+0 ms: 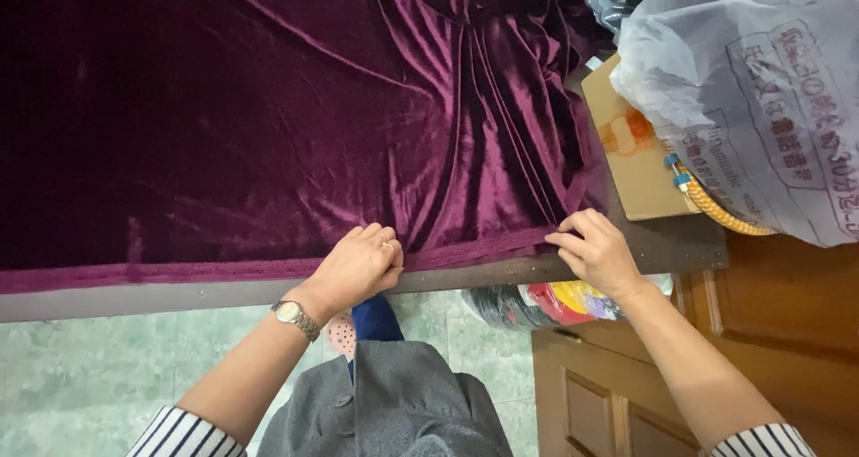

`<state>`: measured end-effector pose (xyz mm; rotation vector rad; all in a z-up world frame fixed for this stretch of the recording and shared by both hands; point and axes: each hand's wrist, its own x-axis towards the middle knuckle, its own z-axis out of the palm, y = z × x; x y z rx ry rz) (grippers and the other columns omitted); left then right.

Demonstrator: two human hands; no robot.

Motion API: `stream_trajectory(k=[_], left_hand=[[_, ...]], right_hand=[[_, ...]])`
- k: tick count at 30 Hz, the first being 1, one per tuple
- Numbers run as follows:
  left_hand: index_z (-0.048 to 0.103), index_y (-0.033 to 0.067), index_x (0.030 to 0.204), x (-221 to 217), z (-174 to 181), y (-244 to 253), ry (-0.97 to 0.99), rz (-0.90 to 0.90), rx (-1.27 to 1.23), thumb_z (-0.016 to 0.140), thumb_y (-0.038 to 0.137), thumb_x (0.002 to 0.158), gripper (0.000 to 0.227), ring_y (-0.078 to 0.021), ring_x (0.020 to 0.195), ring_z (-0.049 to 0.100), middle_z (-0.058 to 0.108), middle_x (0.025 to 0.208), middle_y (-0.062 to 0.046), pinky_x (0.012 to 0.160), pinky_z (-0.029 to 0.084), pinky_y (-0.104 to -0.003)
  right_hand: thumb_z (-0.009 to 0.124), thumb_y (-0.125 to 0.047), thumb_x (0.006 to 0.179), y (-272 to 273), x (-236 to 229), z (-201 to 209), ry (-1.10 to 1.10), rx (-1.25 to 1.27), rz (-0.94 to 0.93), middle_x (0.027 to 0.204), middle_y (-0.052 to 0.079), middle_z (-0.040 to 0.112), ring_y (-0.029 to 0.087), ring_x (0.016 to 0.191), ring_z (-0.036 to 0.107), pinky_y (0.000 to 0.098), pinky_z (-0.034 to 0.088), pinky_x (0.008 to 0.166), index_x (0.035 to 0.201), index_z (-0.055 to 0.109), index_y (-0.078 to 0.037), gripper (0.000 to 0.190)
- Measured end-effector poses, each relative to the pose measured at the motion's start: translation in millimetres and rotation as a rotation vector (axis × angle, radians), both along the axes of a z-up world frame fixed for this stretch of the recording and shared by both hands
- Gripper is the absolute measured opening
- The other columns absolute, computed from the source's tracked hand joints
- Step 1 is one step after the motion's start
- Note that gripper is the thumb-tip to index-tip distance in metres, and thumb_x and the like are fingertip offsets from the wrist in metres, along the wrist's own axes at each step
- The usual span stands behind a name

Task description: Smoothing and aligning the edges of a large piece of purple velvet fabric on a work table to prepare it for sewing.

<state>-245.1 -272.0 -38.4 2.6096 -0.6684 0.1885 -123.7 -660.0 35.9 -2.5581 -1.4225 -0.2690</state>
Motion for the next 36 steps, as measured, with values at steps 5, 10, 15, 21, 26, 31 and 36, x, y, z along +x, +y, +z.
stream_trajectory(k=[5,10,15,21,26,31,36], left_hand=[[0.052,0.0173,0.074,-2,2,0,0.0,-0.001,0.035,0.062,0.03,0.075,0.016,-0.0205,0.08,0.054,0.05,0.076,0.0,0.065,0.042,-0.033],[0.054,0.0188,0.081,-4,40,0,0.08,0.013,0.054,0.067,0.034,0.076,0.021,-0.0197,0.083,0.054,0.051,0.08,0.001,0.069,0.042,-0.033],[0.055,0.018,0.087,2,30,-9,0.15,0.077,0.037,0.066,0.035,0.082,0.021,-0.0198,0.086,0.057,0.053,0.083,0.001,0.069,0.045,-0.034],[0.057,0.0191,0.089,10,24,-23,0.169,0.083,0.044,0.069,0.035,0.079,0.022,-0.0195,0.088,0.057,0.052,0.087,0.001,0.07,0.045,-0.033],[0.056,0.0212,0.089,13,33,-24,0.237,0.094,0.071,0.07,0.037,0.078,0.024,-0.0195,0.09,0.057,0.053,0.088,0.002,0.071,0.045,-0.034],[0.056,0.0203,0.089,14,42,-25,0.245,0.119,0.077,0.07,0.039,0.079,0.025,-0.0199,0.093,0.057,0.053,0.089,0.001,0.074,0.045,-0.035],[0.056,0.0233,0.088,17,54,-25,0.296,0.118,0.068,0.071,0.038,0.077,0.023,-0.02,0.091,0.056,0.053,0.086,0.004,0.072,0.045,-0.037]], right_hand=[[0.07,-0.006,0.072,-12,-3,-19,0.037,0.007,-0.025,0.085,0.002,0.056,0.024,0.08,0.056,0.0344,0.049,0.074,0.08,0.068,-0.015,0.012],[0.064,-0.005,0.073,-3,-6,-12,-0.006,-0.005,-0.131,0.086,0.002,0.054,0.024,0.082,0.057,0.0357,0.048,0.076,0.084,0.065,-0.016,0.015],[0.066,-0.012,0.073,33,-21,10,-0.017,0.02,-0.072,0.108,0.006,0.057,0.028,0.103,0.057,0.0405,0.045,0.088,0.099,0.061,-0.013,0.027],[0.059,-0.009,0.082,43,-14,-2,-0.034,0.002,0.021,0.112,0.008,0.062,0.027,0.108,0.059,0.0401,0.044,0.091,0.105,0.061,-0.009,0.023],[0.059,-0.006,0.08,19,18,-20,-0.108,-0.05,-0.059,0.109,0.005,0.06,0.026,0.107,0.058,0.0398,0.045,0.09,0.104,0.062,-0.011,0.025],[0.06,-0.006,0.08,9,33,-12,-0.13,-0.024,-0.111,0.095,-0.001,0.059,0.021,0.097,0.06,0.0357,0.046,0.086,0.088,0.062,-0.014,0.012],[0.058,-0.007,0.073,-11,26,-6,-0.108,0.011,-0.056,0.083,0.004,0.053,0.026,0.082,0.057,0.0381,0.046,0.074,0.069,0.055,-0.014,0.008]])
